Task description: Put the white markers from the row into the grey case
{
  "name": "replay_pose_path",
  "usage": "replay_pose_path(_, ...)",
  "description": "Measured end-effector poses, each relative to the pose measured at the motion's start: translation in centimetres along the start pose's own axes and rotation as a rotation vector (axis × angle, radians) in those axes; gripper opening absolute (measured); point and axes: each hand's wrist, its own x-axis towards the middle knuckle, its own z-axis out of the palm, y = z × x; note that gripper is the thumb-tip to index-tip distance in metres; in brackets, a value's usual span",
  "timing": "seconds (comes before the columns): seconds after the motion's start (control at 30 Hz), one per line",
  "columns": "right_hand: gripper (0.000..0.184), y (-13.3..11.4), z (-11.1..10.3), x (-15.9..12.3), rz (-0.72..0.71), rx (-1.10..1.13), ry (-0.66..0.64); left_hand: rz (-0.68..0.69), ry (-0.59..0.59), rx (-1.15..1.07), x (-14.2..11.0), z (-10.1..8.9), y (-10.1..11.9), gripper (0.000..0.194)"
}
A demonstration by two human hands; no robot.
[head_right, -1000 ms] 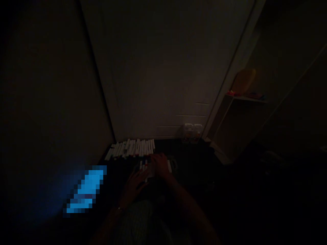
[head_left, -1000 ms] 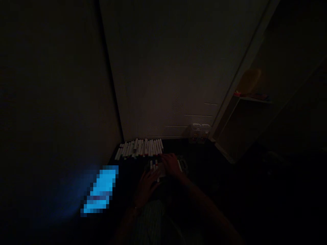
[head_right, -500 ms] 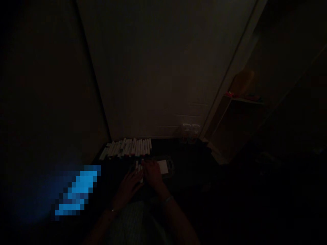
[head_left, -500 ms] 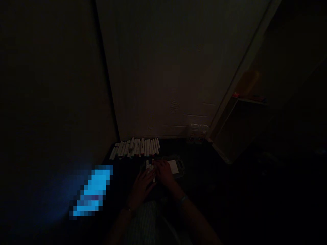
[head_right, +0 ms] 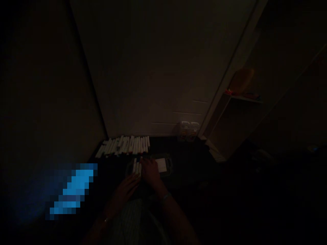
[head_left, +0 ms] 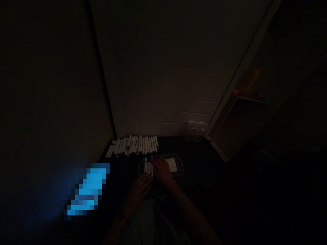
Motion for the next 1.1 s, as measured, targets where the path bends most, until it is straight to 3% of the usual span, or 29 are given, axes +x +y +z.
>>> replay_pose_path(0.47, 0.052, -0.4, -0.8, -0.2, 0.031, 0.003, -0.054, 0.071, -0.005, 0.244, 0.0, 0.1, -0.1, 0.042)
replay_pose_path(1.1, 0.049, -0.1, 0.0, -0.1, 0.046, 0.008, -0.037, 0.032, -0.011, 0.216, 0.1, -0.8, 1.1, 0.040)
